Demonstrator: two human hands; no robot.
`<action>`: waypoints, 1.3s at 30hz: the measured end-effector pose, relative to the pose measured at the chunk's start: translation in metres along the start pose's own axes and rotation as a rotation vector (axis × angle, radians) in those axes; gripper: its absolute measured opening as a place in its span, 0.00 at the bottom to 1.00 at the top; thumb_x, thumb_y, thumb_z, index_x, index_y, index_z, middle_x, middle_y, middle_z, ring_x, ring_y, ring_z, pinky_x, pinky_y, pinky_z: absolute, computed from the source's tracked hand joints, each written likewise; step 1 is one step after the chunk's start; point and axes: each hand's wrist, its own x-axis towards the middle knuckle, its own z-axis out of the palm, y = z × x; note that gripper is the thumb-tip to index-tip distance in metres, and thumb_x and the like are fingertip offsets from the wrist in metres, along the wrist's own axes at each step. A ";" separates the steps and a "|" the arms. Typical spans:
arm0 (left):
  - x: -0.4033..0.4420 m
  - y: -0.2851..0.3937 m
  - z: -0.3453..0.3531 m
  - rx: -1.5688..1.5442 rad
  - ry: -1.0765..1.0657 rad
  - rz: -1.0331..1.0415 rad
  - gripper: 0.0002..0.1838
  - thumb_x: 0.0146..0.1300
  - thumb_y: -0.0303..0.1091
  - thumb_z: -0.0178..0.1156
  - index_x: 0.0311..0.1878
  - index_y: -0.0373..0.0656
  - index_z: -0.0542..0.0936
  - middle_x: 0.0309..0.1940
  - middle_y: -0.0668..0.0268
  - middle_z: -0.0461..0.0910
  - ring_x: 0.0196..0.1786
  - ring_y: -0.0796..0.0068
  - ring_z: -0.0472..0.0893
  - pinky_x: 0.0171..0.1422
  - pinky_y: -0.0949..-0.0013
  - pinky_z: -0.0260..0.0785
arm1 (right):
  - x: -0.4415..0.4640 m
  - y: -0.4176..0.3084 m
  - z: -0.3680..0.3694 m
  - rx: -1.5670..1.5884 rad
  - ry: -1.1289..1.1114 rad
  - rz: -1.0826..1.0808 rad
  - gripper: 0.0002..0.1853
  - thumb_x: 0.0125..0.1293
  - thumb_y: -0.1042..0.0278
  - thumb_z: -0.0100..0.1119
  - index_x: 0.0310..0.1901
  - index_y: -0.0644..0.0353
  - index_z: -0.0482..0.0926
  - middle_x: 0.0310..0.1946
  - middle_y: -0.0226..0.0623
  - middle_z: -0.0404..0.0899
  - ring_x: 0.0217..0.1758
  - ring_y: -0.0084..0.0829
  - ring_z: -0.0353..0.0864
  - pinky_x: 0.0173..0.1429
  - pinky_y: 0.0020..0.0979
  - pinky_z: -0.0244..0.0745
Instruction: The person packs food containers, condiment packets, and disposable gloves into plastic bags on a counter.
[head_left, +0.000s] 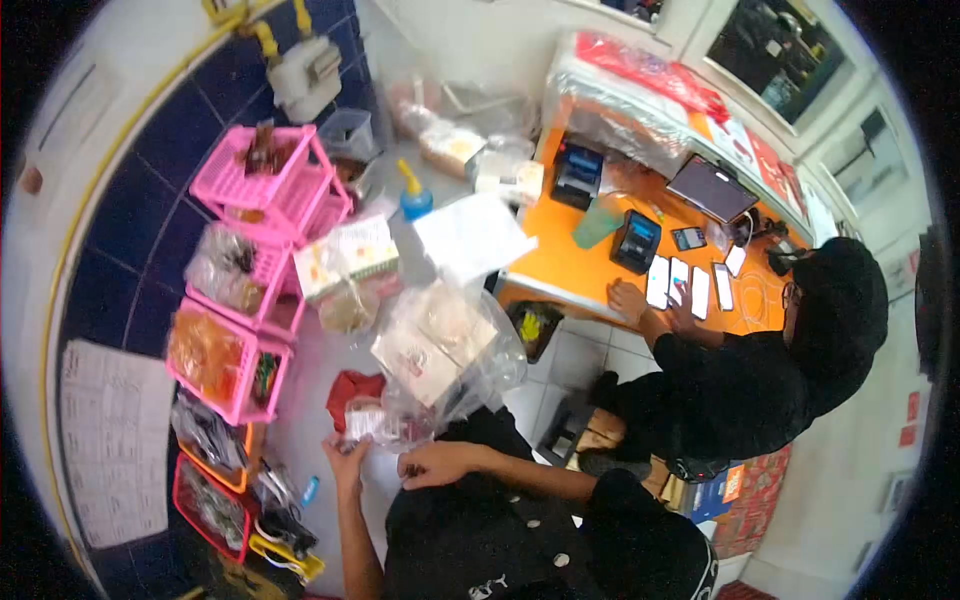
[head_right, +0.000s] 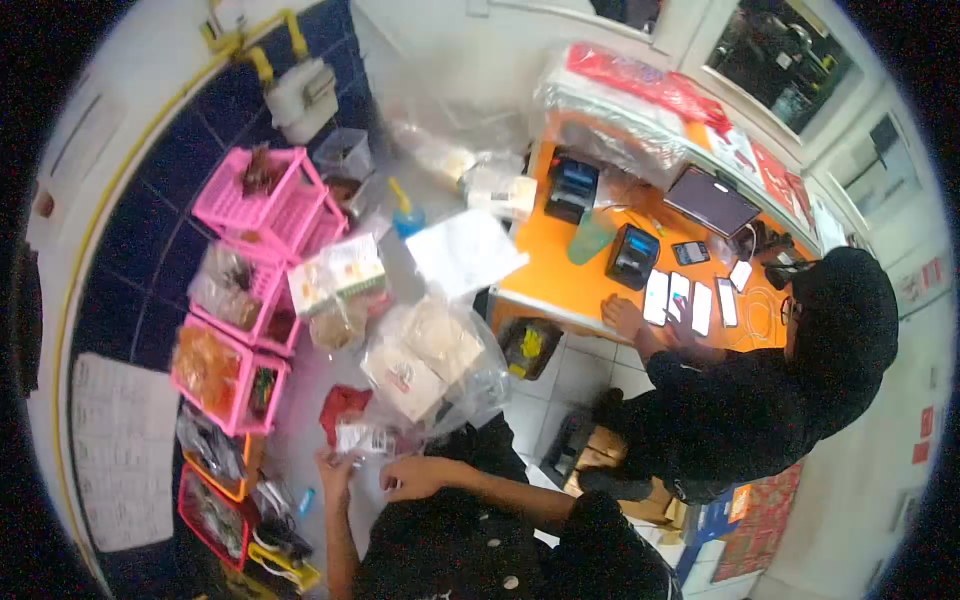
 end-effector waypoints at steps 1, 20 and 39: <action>0.002 0.008 0.004 -0.025 0.041 -0.052 0.31 0.55 0.28 0.76 0.54 0.46 0.65 0.44 0.64 0.76 0.39 0.73 0.78 0.38 0.70 0.72 | 0.008 0.003 0.004 -0.017 0.022 -0.017 0.25 0.70 0.46 0.59 0.53 0.63 0.78 0.47 0.51 0.83 0.51 0.48 0.84 0.57 0.43 0.77; -0.052 0.032 -0.031 -0.127 -0.177 -0.331 0.27 0.66 0.40 0.62 0.66 0.53 0.67 0.52 0.66 0.78 0.50 0.69 0.79 0.47 0.58 0.76 | 0.096 0.131 0.085 0.281 0.484 0.039 0.39 0.63 0.41 0.67 0.64 0.66 0.70 0.57 0.53 0.77 0.59 0.43 0.77 0.64 0.41 0.71; -0.078 0.160 0.109 0.664 -0.242 0.465 0.18 0.64 0.29 0.64 0.56 0.38 0.76 0.44 0.57 0.77 0.42 0.61 0.77 0.50 0.63 0.71 | -0.127 -0.017 -0.045 0.671 0.472 0.130 0.42 0.62 0.57 0.69 0.75 0.57 0.62 0.66 0.39 0.71 0.66 0.36 0.73 0.68 0.41 0.68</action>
